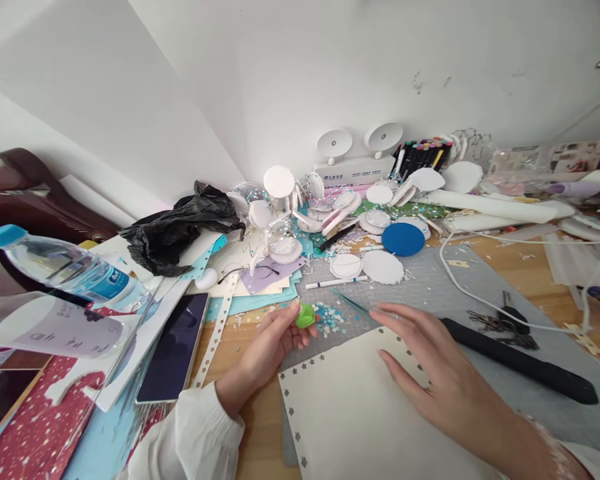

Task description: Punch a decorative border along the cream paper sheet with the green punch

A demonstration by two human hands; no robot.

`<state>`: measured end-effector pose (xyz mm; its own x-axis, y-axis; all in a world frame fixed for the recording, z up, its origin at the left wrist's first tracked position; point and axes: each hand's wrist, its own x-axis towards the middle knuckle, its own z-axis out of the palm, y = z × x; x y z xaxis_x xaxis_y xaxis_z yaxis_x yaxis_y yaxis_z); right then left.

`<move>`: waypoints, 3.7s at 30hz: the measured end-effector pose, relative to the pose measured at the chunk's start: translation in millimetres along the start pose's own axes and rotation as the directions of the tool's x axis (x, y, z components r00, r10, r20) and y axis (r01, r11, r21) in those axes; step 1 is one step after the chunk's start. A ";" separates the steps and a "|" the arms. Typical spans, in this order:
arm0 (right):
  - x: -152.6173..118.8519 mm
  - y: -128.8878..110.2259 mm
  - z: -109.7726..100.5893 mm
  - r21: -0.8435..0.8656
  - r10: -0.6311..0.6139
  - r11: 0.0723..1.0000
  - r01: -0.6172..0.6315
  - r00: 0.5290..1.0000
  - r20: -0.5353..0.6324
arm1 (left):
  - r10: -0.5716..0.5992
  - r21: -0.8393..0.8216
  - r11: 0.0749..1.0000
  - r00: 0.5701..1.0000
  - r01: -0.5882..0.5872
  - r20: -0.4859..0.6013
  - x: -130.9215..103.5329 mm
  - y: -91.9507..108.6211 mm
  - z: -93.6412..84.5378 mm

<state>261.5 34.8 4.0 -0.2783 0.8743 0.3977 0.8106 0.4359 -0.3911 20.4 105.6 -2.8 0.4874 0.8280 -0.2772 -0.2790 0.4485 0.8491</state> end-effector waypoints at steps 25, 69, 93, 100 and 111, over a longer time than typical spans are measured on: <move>72.3 8.4 50.3 0.893 0.358 -0.102 -0.439 0.821 0.444 | 0.147 0.293 0.952 0.973 -0.091 -0.176 1.6 -0.7 3.4; 65.8 0.9 21.3 0.858 0.396 0.343 -0.382 0.887 0.237 | 0.692 0.896 0.257 0.716 -0.362 0.091 -16.6 -7.4 6.4; 45.3 -30.0 16.1 0.582 -0.007 0.796 0.163 0.965 -0.261 | 0.734 0.929 0.136 0.664 -0.345 0.139 -16.9 -9.6 9.2; 44.9 -30.6 17.8 0.600 -0.023 0.781 0.177 0.967 -0.255 | 0.739 0.936 0.113 0.658 -0.332 0.144 -15.5 -8.3 11.4; 43.4 -15.7 20.9 0.548 0.078 0.828 0.124 0.941 -0.330 | 0.725 0.941 0.160 0.683 -0.299 0.093 -15.3 -12.6 7.8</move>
<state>225.9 70.3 10.0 -0.0290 0.7858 0.6178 0.3541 0.5860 -0.7289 22.8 84.6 -5.8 0.2078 0.8590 0.4679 0.5881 -0.4919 0.6420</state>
